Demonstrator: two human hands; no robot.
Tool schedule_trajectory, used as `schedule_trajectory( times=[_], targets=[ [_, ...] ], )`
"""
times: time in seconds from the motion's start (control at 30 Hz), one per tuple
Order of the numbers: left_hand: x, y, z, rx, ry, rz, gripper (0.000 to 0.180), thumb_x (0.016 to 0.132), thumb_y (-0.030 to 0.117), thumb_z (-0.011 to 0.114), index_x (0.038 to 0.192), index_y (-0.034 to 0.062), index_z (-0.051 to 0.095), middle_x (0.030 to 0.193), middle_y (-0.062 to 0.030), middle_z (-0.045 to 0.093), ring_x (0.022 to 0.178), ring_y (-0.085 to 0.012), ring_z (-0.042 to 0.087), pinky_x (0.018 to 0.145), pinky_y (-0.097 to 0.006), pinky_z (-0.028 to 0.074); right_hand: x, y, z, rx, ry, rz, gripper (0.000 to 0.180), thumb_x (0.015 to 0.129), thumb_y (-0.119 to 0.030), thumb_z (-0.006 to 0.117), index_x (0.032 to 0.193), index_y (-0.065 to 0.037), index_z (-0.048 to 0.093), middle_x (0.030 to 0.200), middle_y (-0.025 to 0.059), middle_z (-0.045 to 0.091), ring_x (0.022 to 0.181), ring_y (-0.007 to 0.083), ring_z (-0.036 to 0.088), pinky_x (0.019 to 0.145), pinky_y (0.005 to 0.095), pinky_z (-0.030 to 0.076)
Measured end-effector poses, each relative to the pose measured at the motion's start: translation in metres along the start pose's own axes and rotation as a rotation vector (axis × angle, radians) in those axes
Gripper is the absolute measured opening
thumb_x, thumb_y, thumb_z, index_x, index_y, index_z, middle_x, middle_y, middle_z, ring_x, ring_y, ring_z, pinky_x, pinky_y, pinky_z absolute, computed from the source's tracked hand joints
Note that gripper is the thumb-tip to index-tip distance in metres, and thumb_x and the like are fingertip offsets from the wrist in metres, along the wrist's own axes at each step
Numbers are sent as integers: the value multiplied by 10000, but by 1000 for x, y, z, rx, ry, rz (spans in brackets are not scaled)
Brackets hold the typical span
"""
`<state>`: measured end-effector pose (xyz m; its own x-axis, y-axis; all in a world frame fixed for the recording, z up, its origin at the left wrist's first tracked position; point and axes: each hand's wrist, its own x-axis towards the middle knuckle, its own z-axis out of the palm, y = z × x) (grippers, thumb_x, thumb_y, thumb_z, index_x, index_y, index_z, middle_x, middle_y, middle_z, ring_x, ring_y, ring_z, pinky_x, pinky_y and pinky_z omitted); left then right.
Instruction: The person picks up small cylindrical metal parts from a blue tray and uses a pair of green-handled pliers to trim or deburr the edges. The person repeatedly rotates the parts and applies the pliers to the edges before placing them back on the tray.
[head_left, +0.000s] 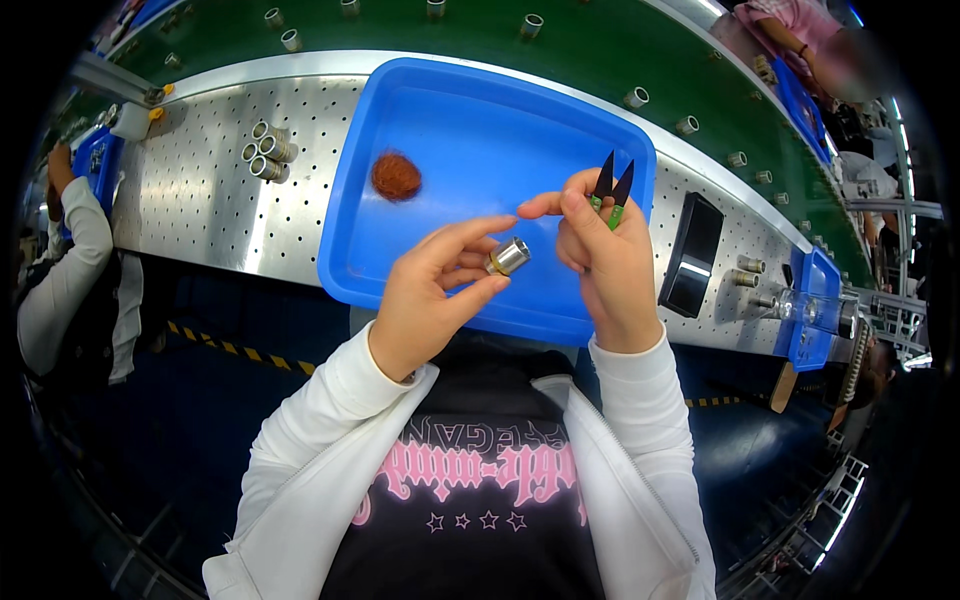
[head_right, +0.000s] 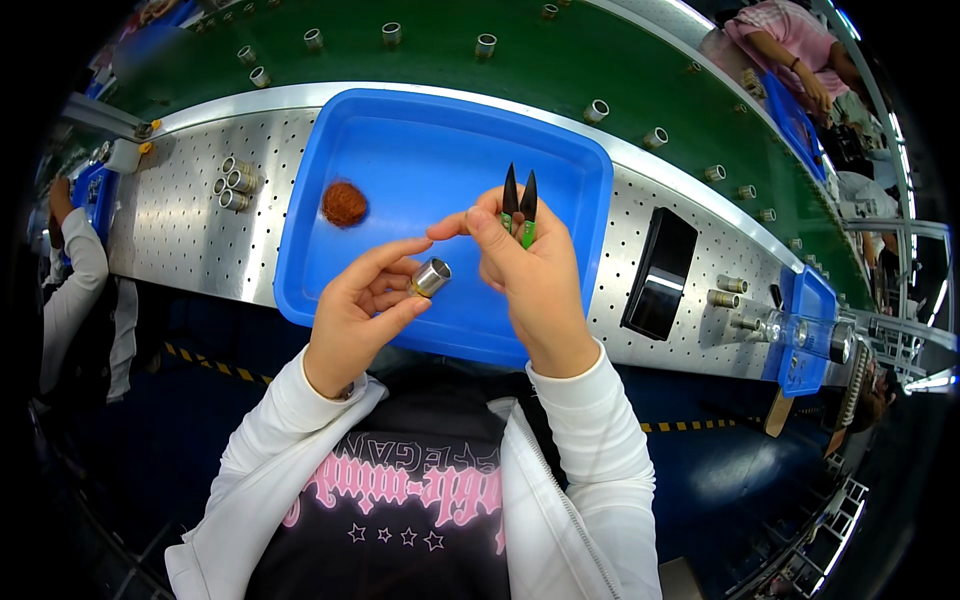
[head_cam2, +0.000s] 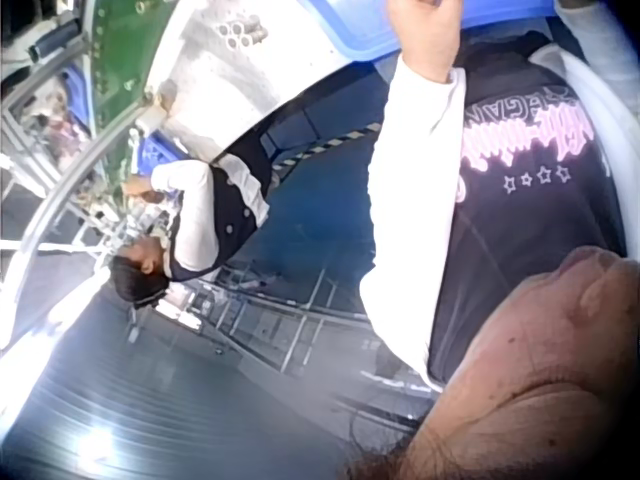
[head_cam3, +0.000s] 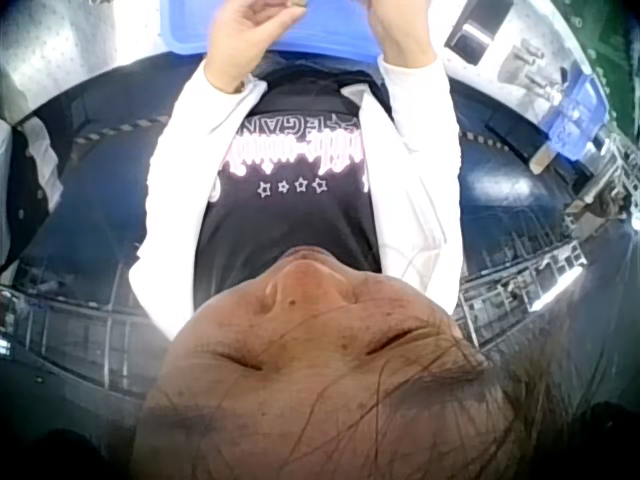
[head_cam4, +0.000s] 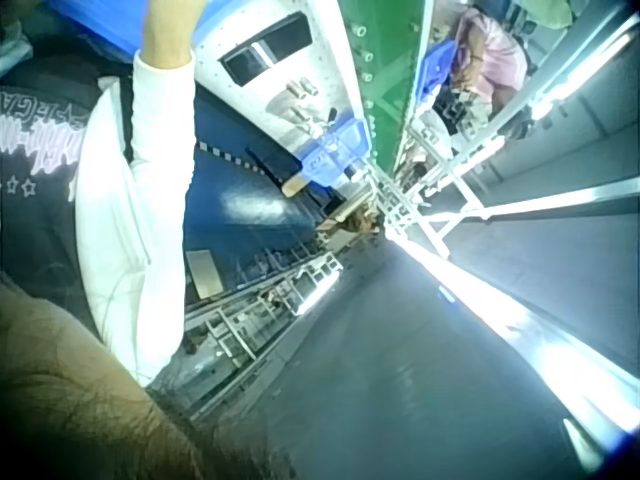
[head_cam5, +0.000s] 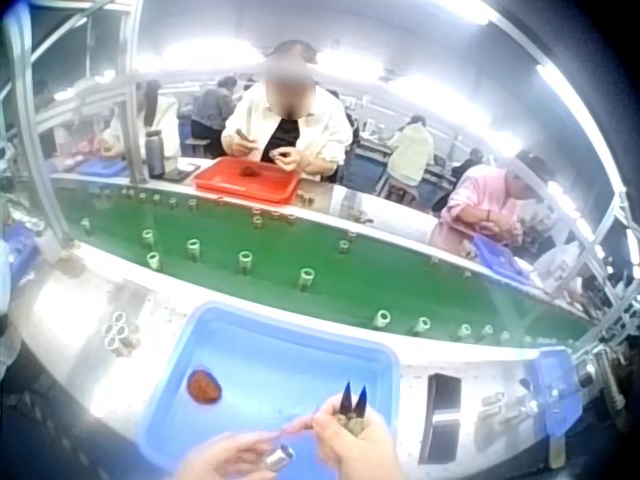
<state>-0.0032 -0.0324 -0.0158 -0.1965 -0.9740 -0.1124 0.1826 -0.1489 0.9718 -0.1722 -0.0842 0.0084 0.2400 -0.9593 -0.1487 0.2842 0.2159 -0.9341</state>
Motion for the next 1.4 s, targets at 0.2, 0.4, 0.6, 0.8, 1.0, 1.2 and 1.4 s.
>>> schedule_trajectory(
  times=[0.2, 0.4, 0.6, 0.8, 1.0, 1.2, 1.4],
  targets=[
    [-1, 3, -3, -251, -31, -106, 476, 787, -10, 598, 1243, 40, 467, 991, -90, 572, 899, -157, 590, 808, -266, 483, 4, 7, -6, 115, 117, -11, 121, 893, -160, 518, 865, -46, 489, 892, 207, 624, 401, 8, 265, 389, 172, 253],
    [2, 8, -12, -539, 10, -246, 432, 842, 79, 563, 1249, 35, 427, 1033, -115, 559, 941, -187, 576, 837, -277, 464, -5, 1, -14, 140, 94, -234, 141, 905, -172, 503, 850, -47, 468, 871, 210, 622, 395, 8, 253, 389, 173, 248],
    [1, 5, -13, -540, 24, -248, 428, 848, 125, 559, 1243, 32, 422, 1056, -133, 553, 957, -201, 574, 853, -285, 457, -10, -15, -7, 33, -61, -388, 172, 898, -185, 520, 838, -36, 458, 796, 206, 622, 405, 13, 273, 390, 172, 247],
    [1, 6, -13, -515, 11, -232, 460, 835, 87, 539, 1267, 29, 394, 1067, -141, 552, 950, -196, 586, 848, -270, 472, -12, -22, -1, -10, -83, -411, 172, 878, -176, 547, 858, -29, 460, 759, 207, 617, 424, 23, 317, 398, 169, 260],
    [0, 6, -9, -416, 31, -211, 439, 824, 64, 553, 1244, 23, 430, 1066, -137, 557, 952, -210, 586, 858, -291, 463, -15, -28, 2, -41, -115, -411, 165, 872, -165, 555, 854, -31, 459, 749, 188, 619, 444, 22, 322, 424, 162, 274],
    [1, 1, -5, -313, 38, -113, 393, 795, -37, 532, 1185, -7, 489, 1039, -126, 573, 955, -209, 592, 869, -299, 466, -17, -37, 10, -70, -170, -395, 134, 872, -119, 541, 868, -13, 459, 735, 156, 609, 646, 150, 550, 620, 257, 436],
    [-1, -2, -4, -256, -5, -83, 384, 795, -37, 521, 1178, -20, 495, 1053, -123, 580, 960, -204, 587, 865, -305, 464, -15, -37, 14, -115, -114, -448, 127, 868, -107, 546, 867, -7, 466, 751, 158, 615, 680, 166, 580, 652, 273, 456]
  ],
)
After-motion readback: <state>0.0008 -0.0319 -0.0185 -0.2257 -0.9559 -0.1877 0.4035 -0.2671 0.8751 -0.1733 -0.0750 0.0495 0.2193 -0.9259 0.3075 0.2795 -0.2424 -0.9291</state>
